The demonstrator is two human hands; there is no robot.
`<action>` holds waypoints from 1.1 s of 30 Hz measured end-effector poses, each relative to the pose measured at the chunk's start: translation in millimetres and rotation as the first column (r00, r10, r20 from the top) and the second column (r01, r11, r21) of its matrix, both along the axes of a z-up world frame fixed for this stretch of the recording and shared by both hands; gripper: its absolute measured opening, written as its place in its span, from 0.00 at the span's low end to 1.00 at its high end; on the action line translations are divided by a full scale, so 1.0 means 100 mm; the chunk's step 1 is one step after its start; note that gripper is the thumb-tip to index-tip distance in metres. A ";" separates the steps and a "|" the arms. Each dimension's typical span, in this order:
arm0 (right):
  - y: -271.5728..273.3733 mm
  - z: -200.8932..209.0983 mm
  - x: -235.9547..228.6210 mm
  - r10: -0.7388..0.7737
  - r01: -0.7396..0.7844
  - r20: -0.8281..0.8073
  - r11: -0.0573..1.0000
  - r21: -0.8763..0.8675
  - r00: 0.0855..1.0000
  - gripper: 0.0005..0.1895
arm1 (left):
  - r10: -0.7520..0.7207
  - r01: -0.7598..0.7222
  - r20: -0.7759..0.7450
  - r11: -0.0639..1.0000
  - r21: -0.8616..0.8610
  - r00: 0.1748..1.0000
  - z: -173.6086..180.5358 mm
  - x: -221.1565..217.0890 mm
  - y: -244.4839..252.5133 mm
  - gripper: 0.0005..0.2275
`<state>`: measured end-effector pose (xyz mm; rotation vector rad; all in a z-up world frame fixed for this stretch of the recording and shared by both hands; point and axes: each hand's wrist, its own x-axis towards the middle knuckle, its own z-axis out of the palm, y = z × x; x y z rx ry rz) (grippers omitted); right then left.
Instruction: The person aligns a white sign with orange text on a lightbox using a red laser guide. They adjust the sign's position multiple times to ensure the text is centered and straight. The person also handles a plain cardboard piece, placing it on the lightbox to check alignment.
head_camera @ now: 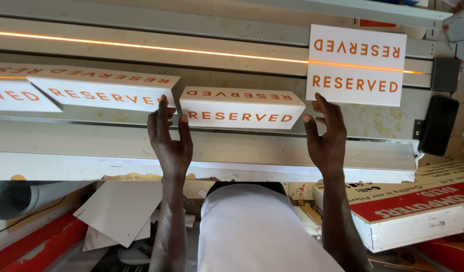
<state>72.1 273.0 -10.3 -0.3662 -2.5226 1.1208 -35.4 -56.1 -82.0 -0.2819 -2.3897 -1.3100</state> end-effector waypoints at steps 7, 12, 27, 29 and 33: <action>0.08 -0.29 0.00 -0.001 0.040 0.079 0.872 -0.488 0.997 0.08 | -0.127 0.019 0.302 0.942 0.336 0.945 0.45 0.09 0.21 0.20; 0.24 -0.10 -0.24 -0.111 -0.180 -0.355 0.701 -0.690 0.928 0.17 | -0.108 0.136 -0.084 0.810 0.571 0.991 0.72 -0.18 0.18 0.14; 0.54 -1.18 -1.45 0.052 -0.161 -0.309 0.927 -0.339 0.950 0.06 | -0.323 0.323 0.157 0.946 0.027 0.933 0.40 -1.87 -0.21 0.03; 0.38 -0.99 -1.52 0.046 -0.147 -0.309 0.939 -0.311 0.950 0.06 | -0.328 0.333 0.203 0.943 0.008 0.923 0.40 -1.91 -0.21 0.00; 0.76 -1.75 -1.67 0.025 -0.112 -0.295 0.953 -0.280 0.955 0.05 | -0.317 0.347 0.296 0.936 -0.052 0.901 0.52 -1.88 -0.16 0.07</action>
